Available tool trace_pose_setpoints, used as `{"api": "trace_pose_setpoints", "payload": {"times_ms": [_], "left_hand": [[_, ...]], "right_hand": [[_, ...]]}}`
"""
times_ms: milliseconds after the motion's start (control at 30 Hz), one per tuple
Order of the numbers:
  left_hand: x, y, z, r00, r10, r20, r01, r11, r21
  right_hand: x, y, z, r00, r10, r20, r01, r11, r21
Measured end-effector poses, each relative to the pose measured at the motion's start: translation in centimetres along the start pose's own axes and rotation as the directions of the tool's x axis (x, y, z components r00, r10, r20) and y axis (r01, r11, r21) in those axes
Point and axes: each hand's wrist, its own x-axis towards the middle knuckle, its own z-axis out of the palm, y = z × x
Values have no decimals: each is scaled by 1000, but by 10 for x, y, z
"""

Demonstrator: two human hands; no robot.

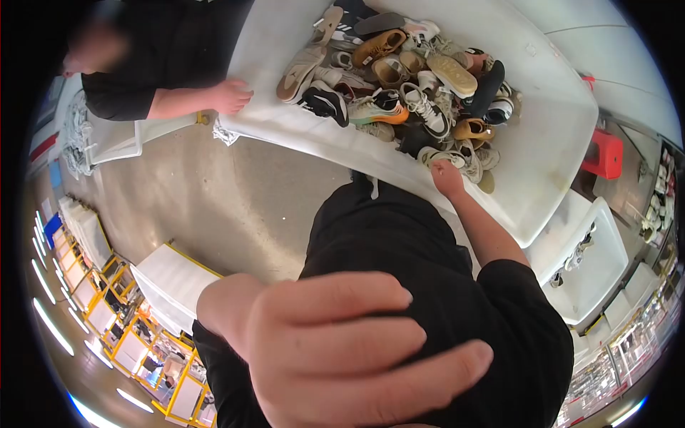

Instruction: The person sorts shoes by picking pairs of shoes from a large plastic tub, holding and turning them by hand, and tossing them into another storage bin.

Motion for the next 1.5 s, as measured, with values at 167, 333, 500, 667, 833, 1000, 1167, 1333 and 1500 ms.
{"api": "trace_pose_setpoints", "payload": {"times_ms": [167, 333, 500, 667, 833, 1000, 1167, 1333, 1500], "left_hand": [[-39, -127, 18, 891, -443, 101, 423, 889, 175], [-255, -384, 18, 301, -948, -100, 916, 259, 305], [-381, -445, 4, 158, -961, -227, 912, 54, 407], [-390, -446, 13, 241, -903, -355, 841, 11, 541], [-407, -448, 9, 352, -832, -429, 890, 156, 428], [-410, -444, 9, 406, -800, -442, 884, 220, 413], [-412, -441, 7, 436, -792, -427, 863, 234, 447], [-408, -438, 9, 452, -780, -433, 864, 262, 429], [-405, -436, 9, 505, -760, -408, 842, 330, 427]], "right_hand": [[37, 20, -2, 996, 62, 64, -64, 997, 36], [112, 29, 14, 980, 126, 153, -121, 992, -42], [226, 21, 65, 998, 37, 60, -39, 999, 27], [306, -22, 137, 946, -248, 211, 309, 887, -344], [323, 13, 197, 701, -77, 709, 686, 348, -639], [301, -7, 161, 644, 118, 755, 624, 490, -609], [264, 27, 90, 828, 8, 561, 400, 693, -600], [208, 70, 13, 964, -246, 104, 267, 911, -315], [201, 37, 8, 656, -101, -748, -226, 919, -322]]}}
